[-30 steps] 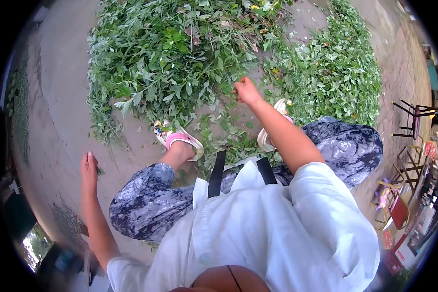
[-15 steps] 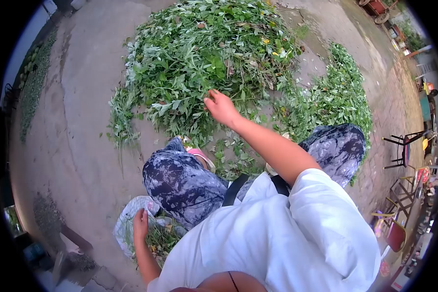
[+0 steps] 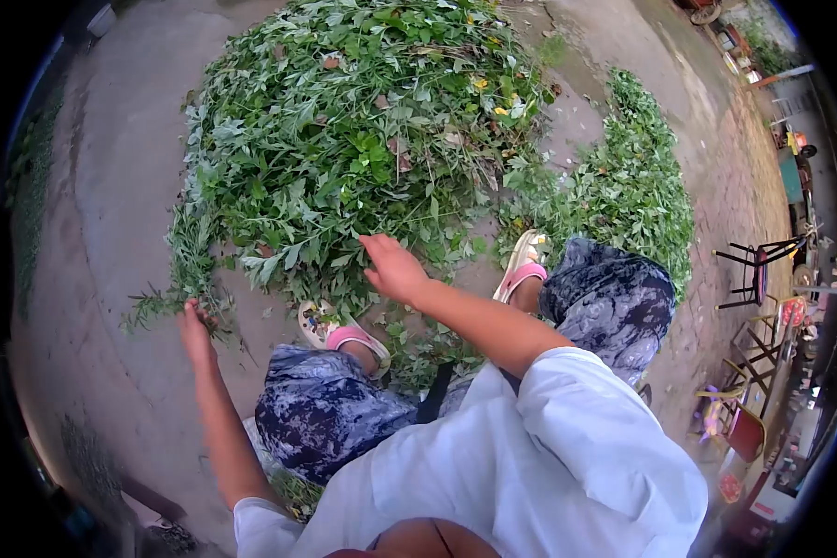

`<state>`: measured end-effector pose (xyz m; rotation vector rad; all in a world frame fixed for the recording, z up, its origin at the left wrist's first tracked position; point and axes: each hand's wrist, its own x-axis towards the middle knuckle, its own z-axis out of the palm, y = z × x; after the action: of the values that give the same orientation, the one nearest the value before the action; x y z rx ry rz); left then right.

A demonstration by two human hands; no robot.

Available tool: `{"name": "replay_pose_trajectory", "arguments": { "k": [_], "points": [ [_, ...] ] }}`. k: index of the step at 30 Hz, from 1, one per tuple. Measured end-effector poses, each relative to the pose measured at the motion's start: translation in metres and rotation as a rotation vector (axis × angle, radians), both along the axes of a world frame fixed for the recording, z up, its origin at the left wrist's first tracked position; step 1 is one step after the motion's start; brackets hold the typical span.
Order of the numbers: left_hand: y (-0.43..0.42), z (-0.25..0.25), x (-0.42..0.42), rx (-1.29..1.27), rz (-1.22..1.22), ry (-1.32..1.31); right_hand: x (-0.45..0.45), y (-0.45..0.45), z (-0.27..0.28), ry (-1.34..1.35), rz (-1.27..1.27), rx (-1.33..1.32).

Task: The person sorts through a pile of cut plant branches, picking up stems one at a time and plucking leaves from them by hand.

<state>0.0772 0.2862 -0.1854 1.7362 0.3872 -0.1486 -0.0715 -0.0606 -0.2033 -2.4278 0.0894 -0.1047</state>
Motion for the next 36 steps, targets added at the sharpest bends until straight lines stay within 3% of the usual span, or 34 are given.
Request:
{"name": "replay_pose_trajectory", "arguments": {
  "k": [1, 3, 4, 6, 10, 12, 13, 14, 15, 17, 18, 20, 21, 22, 23, 24, 25, 26, 28, 29, 30, 33, 36],
  "points": [
    [0.026, -0.019, 0.020, 0.117, 0.004, 0.048, -0.008, -0.027, -0.017, 0.044, -0.066, -0.057],
    [0.090, -0.054, 0.063, 0.636, -0.083, 0.083, -0.022, -0.068, -0.032, 0.094, -0.180, -0.150],
    [0.113, -0.075, 0.079, 0.645, -0.091, 0.097, -0.022, -0.084, -0.041, 0.098, -0.233, -0.203],
    [0.136, -0.106, 0.097, 1.367, -0.150, -0.228, -0.013, -0.108, -0.057, 0.068, -0.207, -0.225],
    [0.056, -0.057, 0.097, 1.286, -0.264, -0.130, 0.016, -0.115, -0.069, -0.023, -0.073, -0.346],
    [-0.020, -0.016, 0.079, 0.735, -0.291, 0.083, 0.025, -0.111, -0.079, -0.059, -0.112, -0.392],
    [-0.056, -0.005, 0.066, 0.738, -0.298, 0.090, 0.026, -0.111, -0.089, 0.129, -0.100, -0.429],
    [-0.089, 0.008, 0.051, 0.668, -0.287, -0.257, 0.025, -0.110, -0.093, 0.313, -0.087, -0.463],
    [-0.118, 0.018, 0.037, 0.579, -0.271, -0.603, 0.019, -0.108, -0.094, 0.318, -0.092, -0.461],
    [-0.165, 0.031, 0.013, 0.255, -0.605, -0.405, -0.004, -0.096, -0.086, 0.305, 0.215, -0.320],
    [-0.189, 0.036, 0.005, 0.090, -0.813, -0.167, -0.024, -0.086, -0.086, 0.265, 0.242, -0.143],
    [-0.231, 0.030, -0.003, 0.139, -1.285, -0.296, -0.054, -0.067, -0.053, 0.459, 0.372, -0.005],
    [-0.242, 0.016, -0.006, 0.303, -1.379, -0.405, -0.068, -0.064, -0.042, 0.506, 0.464, 0.042],
    [-0.250, -0.001, -0.010, 0.472, -1.466, -0.515, -0.081, -0.064, -0.034, 0.510, 0.458, 0.039],
    [-0.253, -0.013, -0.011, 0.735, -1.492, -0.563, -0.092, -0.066, -0.028, 0.530, 0.612, 0.046],
    [-0.256, -0.024, -0.010, 0.972, -1.471, -0.531, -0.101, -0.071, -0.025, 0.546, 0.766, 0.053],
    [-0.256, -0.029, -0.003, 1.091, -1.465, -0.476, -0.109, -0.081, -0.029, 0.548, 0.763, 0.053],
    [-0.253, -0.035, 0.008, 1.209, -1.454, -0.418, -0.114, -0.095, -0.040, 0.608, 0.690, -0.004],
    [-0.238, -0.069, 0.031, 1.299, -1.261, -0.567, -0.101, -0.122, -0.051, 0.652, 0.494, -0.139],
    [-0.235, -0.067, 0.040, 1.137, -1.193, -0.590, -0.086, -0.138, -0.053, 0.636, 0.373, -0.215],
    [-0.239, -0.057, 0.046, 1.194, -1.204, -0.536, -0.073, -0.151, -0.064, 0.535, 0.277, -0.274],
    [-0.240, -0.072, 0.068, 1.256, -1.189, -0.694, -0.019, -0.168, -0.077, 0.279, 0.055, -0.381],
    [-0.256, -0.057, 0.092, 1.287, -1.216, -0.595, 0.009, -0.175, -0.113, 0.411, -0.054, -0.425]
  ]
}}
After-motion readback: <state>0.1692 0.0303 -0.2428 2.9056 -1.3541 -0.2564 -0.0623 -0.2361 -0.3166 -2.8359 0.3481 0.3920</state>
